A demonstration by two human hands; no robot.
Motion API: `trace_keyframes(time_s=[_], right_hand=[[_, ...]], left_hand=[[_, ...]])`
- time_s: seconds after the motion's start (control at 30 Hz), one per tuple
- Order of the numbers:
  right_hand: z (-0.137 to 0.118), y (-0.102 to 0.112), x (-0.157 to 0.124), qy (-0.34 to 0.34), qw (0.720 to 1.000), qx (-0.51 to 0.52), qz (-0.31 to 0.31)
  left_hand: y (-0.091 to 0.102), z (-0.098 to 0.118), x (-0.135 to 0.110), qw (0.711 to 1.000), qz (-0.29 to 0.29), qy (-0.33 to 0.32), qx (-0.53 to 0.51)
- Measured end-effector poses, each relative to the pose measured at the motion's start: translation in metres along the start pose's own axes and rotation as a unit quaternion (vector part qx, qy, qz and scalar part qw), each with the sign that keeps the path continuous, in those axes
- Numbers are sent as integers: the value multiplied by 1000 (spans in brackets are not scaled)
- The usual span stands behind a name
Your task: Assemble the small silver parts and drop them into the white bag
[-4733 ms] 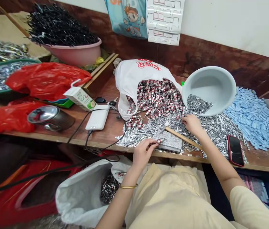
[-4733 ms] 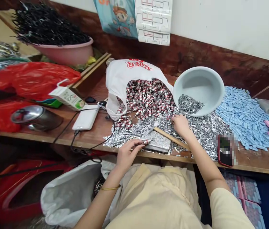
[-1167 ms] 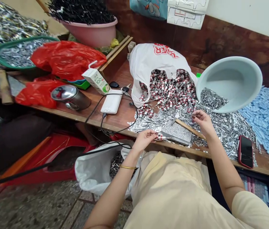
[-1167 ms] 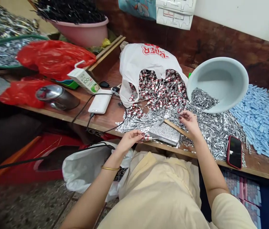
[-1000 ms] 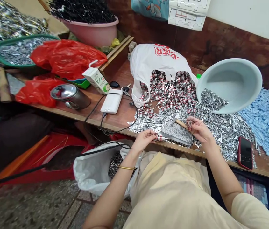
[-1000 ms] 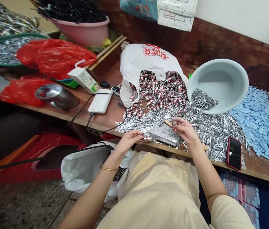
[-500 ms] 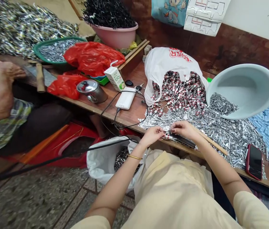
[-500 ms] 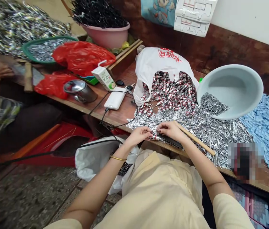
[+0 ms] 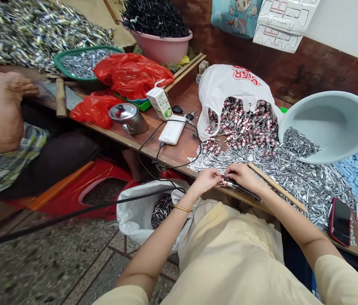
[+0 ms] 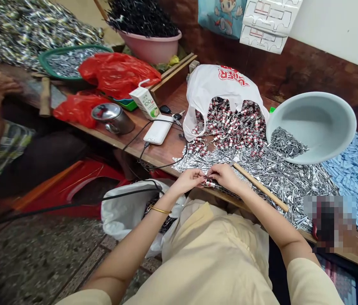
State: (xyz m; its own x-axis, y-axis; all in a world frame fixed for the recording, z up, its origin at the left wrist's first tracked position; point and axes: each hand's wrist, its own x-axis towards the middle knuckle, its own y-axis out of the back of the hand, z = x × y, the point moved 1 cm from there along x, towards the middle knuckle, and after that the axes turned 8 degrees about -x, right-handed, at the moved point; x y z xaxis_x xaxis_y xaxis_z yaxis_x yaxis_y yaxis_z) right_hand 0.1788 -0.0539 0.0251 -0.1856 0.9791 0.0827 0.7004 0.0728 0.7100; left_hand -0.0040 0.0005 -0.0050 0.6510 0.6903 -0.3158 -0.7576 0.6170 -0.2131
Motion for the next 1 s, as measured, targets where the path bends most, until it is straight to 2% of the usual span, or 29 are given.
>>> trace_keyframes(time_s=[0.2, 0.33, 0.43, 0.57, 0.7, 0.8, 0.9, 0.93, 1.0], right_hand=[[-1, -12, -11, 45, 997, 8, 67], [-1, -16, -13, 2, 997, 18, 81], [-2, -14, -10, -24, 998, 13, 57], [-11, -6, 0, -41, 997, -68, -2], [-26, 2, 11, -61, 981, -168, -73], [-36, 4, 16, -70, 968, -218, -104], [-39, 8, 9, -59, 970, -210, -109], [-38, 11, 3, -49, 974, -200, -97], [-31, 22, -17, -49, 977, -205, -35]], left_hand=[[-1, -1, -2, 999, -9, 7, -33], [-2, -2, -2, 999, 5, 9, -33], [-2, -2, -2, 999, 5, 4, -31], [-2, -2, -3, 1000, 7, 11, -19], [-2, -1, -4, 1000, 4, 19, -10], [-1, 0, -3, 1000, -1, 29, -4], [-1, -1, 0, 999, 4, 35, 13], [-1, -2, 2, 999, 10, 32, 28], [-1, -4, 4, 997, 26, 17, 74]])
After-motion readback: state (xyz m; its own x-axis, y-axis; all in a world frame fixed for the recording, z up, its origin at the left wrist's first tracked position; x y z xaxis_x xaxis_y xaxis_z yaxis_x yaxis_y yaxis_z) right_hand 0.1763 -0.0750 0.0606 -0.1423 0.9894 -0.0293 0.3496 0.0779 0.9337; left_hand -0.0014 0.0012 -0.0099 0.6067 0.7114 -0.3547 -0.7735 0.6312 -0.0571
